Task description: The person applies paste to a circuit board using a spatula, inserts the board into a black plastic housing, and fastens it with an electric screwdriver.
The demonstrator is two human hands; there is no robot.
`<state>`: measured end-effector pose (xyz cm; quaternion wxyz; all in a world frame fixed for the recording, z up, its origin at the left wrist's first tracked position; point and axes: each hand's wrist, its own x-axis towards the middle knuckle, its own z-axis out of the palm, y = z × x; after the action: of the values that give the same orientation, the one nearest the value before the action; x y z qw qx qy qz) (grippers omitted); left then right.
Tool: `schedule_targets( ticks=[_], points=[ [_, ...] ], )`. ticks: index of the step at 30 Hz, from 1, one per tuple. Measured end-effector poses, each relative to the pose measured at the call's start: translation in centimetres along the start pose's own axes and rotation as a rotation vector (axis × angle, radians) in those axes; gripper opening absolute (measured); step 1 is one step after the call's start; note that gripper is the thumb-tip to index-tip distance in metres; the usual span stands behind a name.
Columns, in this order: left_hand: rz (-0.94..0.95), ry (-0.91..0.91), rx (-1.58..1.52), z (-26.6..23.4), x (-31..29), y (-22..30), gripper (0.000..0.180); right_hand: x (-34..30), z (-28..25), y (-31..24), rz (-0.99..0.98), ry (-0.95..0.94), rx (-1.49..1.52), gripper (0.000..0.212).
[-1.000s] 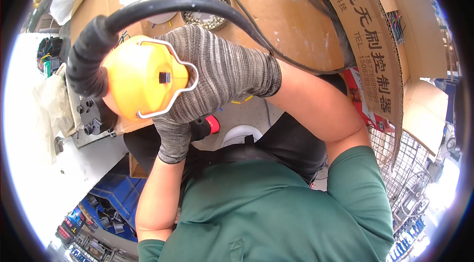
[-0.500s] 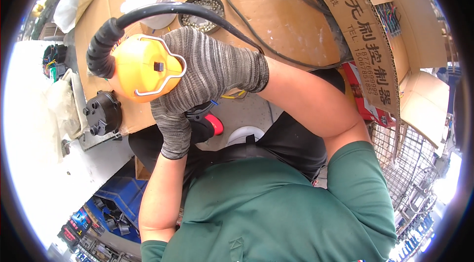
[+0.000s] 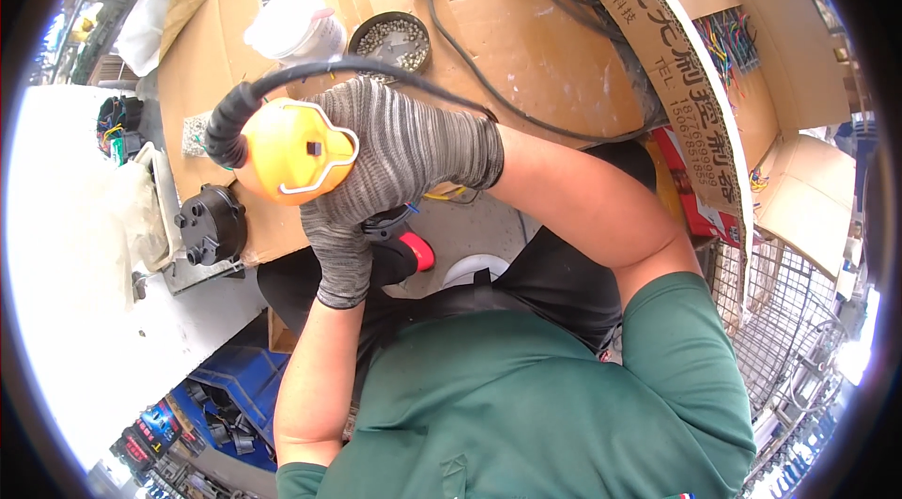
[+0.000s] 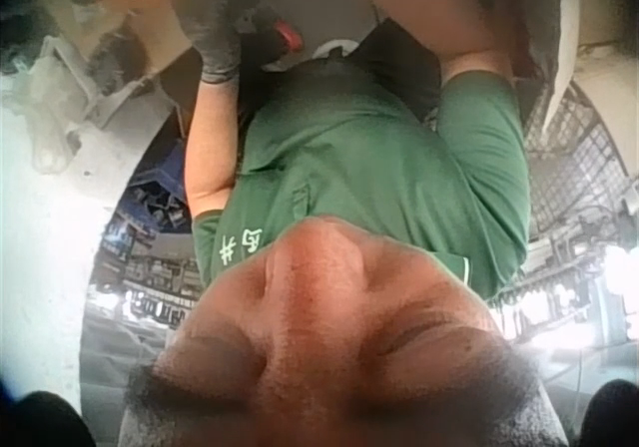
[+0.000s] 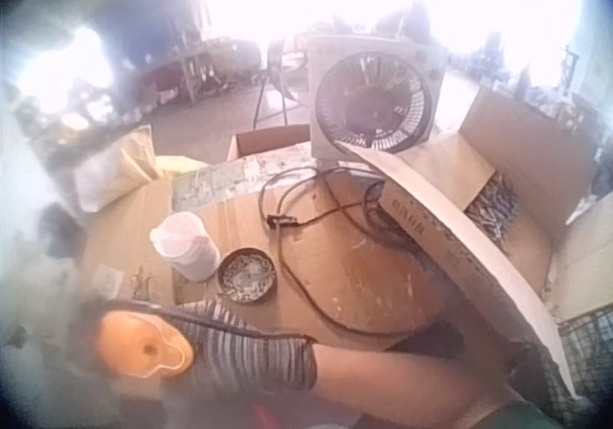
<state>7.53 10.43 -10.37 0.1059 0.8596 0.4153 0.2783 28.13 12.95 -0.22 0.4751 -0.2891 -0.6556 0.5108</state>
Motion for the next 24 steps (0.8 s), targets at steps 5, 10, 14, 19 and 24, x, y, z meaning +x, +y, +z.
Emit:
schedule_targets(
  ticks=[5, 10, 14, 19, 24],
  points=[
    [-0.662, 0.169, -1.073, 1.8, -1.7, -0.9, 0.068, 0.1, -0.1, -0.2, 0.057, -0.019, 0.188, 0.044],
    [-0.48, 0.146, -1.223, 1.1, -0.8, -0.1, 0.061, 1.3, -2.2, -0.3, -0.461, 0.221, -0.473, 0.045],
    [-0.509, 0.086, -1.07, -2.2, 0.3, 2.8, 0.07, -0.4, -5.9, -4.6, 0.179, 0.38, 0.558, 0.048],
    [-0.258, -0.168, -0.594, -4.0, -2.2, 1.2, 0.075, -5.0, -11.5, 1.0, 0.58, 0.589, 0.506, 0.031],
    [-0.168, -0.162, -0.412, -3.8, -1.4, 0.7, 0.063, -7.1, -14.9, 2.2, 0.703, 0.662, -0.44, 0.065]
  ],
)
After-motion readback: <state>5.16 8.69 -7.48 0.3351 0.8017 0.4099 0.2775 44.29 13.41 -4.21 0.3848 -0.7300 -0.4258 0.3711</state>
